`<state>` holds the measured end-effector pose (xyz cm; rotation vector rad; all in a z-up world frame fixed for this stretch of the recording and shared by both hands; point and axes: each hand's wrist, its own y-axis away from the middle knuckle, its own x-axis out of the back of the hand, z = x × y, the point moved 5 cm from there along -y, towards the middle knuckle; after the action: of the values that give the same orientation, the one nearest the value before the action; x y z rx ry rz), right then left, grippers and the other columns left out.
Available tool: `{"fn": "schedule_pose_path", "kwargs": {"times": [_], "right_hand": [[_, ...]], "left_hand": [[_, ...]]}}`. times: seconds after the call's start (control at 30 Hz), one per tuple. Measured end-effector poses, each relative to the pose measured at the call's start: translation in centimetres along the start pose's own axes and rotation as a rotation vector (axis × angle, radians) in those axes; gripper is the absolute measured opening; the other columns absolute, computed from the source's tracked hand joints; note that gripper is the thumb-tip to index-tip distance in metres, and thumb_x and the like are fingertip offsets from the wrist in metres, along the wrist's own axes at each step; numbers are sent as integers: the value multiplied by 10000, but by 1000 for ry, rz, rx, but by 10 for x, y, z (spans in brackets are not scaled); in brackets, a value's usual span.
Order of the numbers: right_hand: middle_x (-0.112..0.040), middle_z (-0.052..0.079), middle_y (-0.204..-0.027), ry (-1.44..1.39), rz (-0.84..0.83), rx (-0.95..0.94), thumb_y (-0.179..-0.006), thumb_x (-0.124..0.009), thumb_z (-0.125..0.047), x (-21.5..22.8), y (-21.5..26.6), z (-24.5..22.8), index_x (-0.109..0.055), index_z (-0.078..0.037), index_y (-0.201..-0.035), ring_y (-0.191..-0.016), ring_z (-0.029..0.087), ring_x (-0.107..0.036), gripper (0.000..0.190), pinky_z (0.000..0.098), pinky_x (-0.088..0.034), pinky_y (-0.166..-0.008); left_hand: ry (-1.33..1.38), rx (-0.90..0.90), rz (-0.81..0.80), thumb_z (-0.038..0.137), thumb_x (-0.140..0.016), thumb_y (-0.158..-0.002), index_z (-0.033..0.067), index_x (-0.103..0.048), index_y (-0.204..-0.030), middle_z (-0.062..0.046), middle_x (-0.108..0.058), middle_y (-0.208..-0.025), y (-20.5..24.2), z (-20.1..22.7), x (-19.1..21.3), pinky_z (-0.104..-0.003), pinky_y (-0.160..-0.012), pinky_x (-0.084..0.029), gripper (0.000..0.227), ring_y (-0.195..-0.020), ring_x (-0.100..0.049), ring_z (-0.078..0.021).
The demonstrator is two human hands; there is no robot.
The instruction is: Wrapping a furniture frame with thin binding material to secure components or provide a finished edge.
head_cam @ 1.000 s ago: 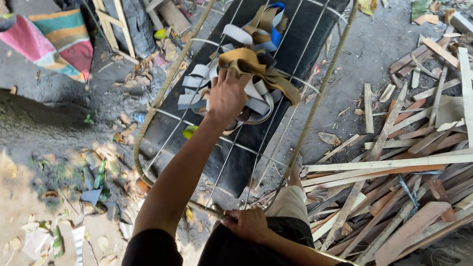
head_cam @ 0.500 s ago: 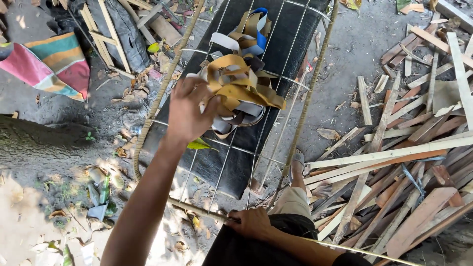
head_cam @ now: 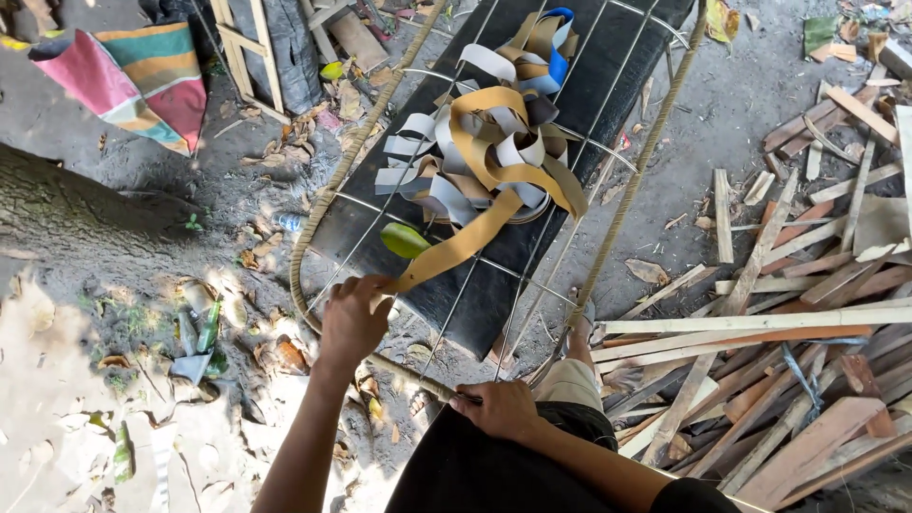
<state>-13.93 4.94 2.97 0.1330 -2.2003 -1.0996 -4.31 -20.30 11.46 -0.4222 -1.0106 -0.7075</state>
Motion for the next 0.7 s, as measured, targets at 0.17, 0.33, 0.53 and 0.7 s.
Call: {"fn": "schedule_pose_path", "kwargs": {"times": [0.17, 0.33, 0.53, 0.7], "right_hand": [[-729, 78, -1278, -21, 0, 6, -919, -439, -763, 1, 0, 1, -674, -407, -1401, -1249, 294, -660, 644, 466, -364, -1144], [-788, 104, -1011, 1, 18, 30, -927, -416, -771, 0, -4, 4, -662, -429, -1411, -1023, 308, -739, 641, 492, -434, -1084], [-738, 115, -1225, 21, -8, 17, -928, -418, -775, 4, 0, 0, -628, -448, -1439, -1162, 326, -687, 642, 495, -424, -1086], [-747, 133, -1156, 41, -29, 12, -920, -408, -798, 4, -2, 1, -607, -474, -1456, -1110, 333, -692, 657, 455, -472, -1012]], "left_hand": [[-43, 78, -196, 188, -780, -895, 193, -652, -1337, -124, -646, -1337, 4, 2, -24, -576, -1024, -544, 460, -1256, -565, -378], [-142, 63, -243, 298, -759, -914, 214, -628, -1284, -158, -565, -1402, 5, -11, -56, -586, -982, -527, 402, -1301, -498, -403], [-128, -8, -45, 276, -734, -933, 160, -700, -1243, -162, -620, -1278, -8, 17, -56, -549, -885, -545, 333, -1166, -578, -392], [-13, -301, 157, 176, -680, -963, 83, -730, -1116, -163, -741, -1121, -32, 84, -68, -532, -958, -561, 185, -1088, -683, -362]]}}
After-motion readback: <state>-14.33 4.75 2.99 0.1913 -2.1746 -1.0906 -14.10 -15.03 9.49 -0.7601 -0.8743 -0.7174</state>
